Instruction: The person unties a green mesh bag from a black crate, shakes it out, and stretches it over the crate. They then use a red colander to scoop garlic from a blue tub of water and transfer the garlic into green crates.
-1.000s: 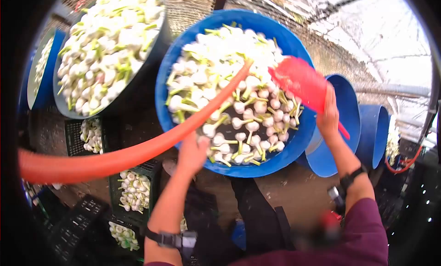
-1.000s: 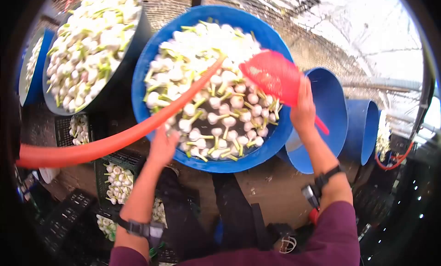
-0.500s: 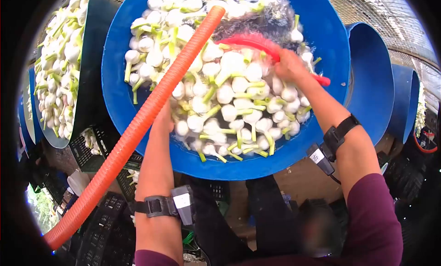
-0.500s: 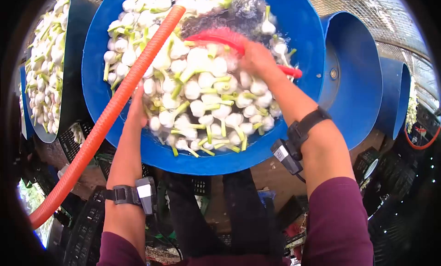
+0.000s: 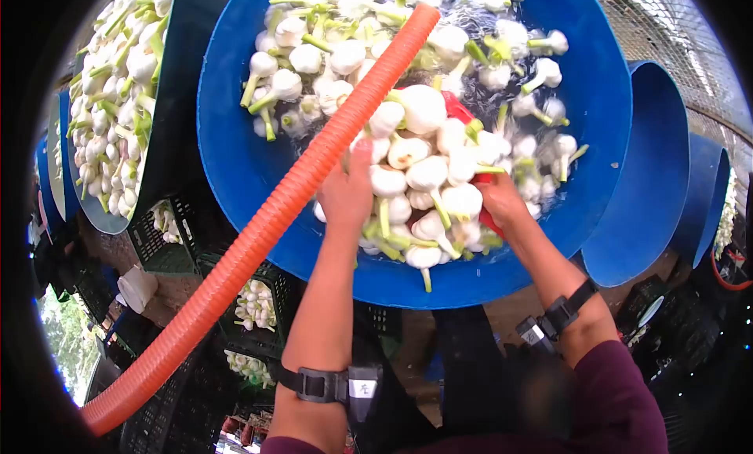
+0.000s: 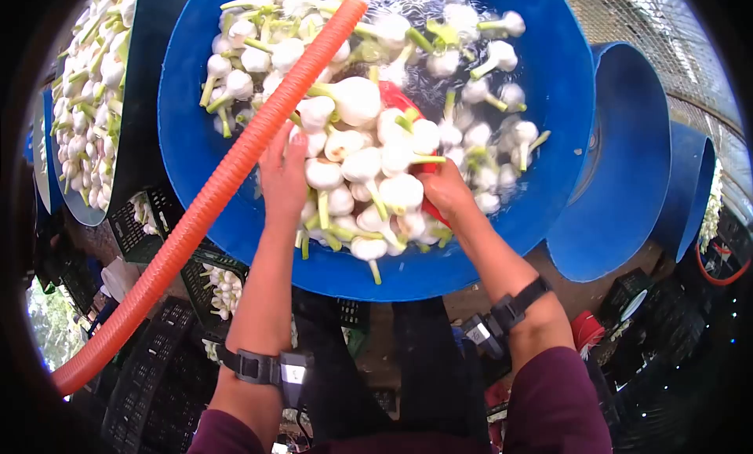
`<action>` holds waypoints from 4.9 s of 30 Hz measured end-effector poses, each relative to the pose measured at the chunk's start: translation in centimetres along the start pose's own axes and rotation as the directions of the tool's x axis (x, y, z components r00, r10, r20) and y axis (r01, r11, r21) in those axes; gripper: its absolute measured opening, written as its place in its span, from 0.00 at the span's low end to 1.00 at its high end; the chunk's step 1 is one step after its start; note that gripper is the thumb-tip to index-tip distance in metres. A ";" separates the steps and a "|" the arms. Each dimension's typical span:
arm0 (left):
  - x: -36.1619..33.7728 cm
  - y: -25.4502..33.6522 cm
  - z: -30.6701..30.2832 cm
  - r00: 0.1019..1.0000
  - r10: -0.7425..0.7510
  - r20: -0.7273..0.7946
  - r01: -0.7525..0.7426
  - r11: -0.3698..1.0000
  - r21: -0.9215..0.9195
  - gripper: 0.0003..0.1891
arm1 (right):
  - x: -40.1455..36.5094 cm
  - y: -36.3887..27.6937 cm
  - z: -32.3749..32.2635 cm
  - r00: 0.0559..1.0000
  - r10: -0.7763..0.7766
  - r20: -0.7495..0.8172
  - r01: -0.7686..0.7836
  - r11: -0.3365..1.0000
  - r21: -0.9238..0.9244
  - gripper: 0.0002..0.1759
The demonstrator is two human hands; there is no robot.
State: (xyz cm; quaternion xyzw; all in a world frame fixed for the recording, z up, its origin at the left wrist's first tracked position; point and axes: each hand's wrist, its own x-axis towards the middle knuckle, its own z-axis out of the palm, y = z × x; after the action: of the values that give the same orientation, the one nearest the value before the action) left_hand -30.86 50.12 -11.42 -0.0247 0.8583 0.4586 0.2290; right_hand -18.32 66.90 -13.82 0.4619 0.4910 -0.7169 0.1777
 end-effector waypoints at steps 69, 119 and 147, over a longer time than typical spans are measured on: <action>-33.3 -29.7 -34.1 0.333 -0.906 -0.261 0.471 0.399 -0.786 0.28 | -9.9 -24.5 58.9 0.467 -0.790 0.397 0.642 -0.006 -0.766 0.25; 26.7 -5.3 -46.1 0.917 -0.005 -0.399 -0.029 0.996 -0.080 0.39 | 9.8 -25.0 48.7 0.958 -0.280 0.058 0.279 0.868 -0.410 0.16; 5.0 -35.8 -59.4 0.483 -0.647 -0.590 0.320 0.758 -0.568 0.23 | -0.7 -13.3 79.1 -0.069 -0.691 0.720 0.845 -0.424 -0.326 0.33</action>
State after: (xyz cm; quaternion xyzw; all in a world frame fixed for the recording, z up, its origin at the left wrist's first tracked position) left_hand -48.25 -17.19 -13.12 -0.5047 0.7193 0.4757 -0.0402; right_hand -65.95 4.11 1.14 -0.2526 0.8878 -0.3381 -0.1833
